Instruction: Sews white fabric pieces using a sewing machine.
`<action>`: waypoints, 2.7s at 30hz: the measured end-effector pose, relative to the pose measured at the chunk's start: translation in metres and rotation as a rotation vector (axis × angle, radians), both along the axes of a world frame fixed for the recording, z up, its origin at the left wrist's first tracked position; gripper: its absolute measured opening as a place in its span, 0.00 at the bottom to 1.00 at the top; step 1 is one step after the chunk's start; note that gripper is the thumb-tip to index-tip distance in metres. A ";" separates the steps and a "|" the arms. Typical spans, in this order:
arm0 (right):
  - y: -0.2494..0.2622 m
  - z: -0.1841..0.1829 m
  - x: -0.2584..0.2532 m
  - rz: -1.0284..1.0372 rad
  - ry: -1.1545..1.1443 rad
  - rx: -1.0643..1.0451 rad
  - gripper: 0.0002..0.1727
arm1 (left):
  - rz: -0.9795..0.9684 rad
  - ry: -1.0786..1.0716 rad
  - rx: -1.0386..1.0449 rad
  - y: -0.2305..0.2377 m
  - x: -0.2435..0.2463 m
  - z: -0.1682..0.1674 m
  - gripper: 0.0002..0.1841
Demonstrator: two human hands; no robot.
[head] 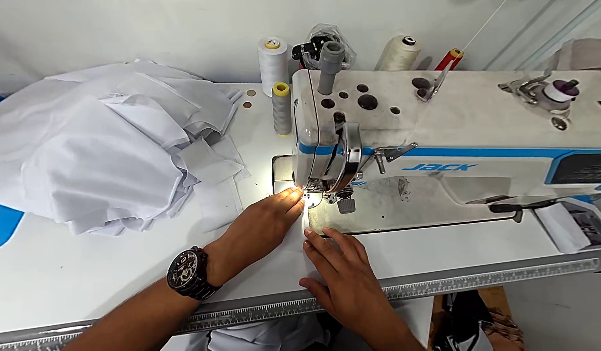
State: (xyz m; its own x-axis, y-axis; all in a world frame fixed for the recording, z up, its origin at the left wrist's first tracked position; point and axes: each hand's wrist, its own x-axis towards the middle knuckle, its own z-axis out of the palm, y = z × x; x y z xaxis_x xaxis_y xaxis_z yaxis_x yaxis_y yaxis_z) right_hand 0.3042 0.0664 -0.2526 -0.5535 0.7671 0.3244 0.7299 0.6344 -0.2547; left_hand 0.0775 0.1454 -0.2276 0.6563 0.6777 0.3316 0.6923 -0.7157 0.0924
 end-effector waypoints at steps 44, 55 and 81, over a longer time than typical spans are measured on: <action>0.083 0.050 -0.153 0.024 0.078 -0.421 0.40 | 0.674 -0.150 -0.206 -0.079 -0.056 -0.006 0.20; -0.048 0.007 0.047 -0.060 -0.012 -0.105 0.27 | 0.448 -0.801 -0.520 -0.234 -0.121 0.021 0.15; -0.136 -0.102 0.041 -0.017 0.524 -0.764 0.13 | 0.554 -0.698 -0.488 -0.306 -0.020 -0.078 0.12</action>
State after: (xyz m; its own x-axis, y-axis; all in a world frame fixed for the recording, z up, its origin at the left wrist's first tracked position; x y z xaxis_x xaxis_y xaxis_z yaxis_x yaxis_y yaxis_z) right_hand 0.3452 -0.0698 -0.3548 -0.4653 0.8826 -0.0675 0.4108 0.1478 -0.8997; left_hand 0.0577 -0.1602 -0.3054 -0.0259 0.9917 0.1261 0.5947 -0.0861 0.7993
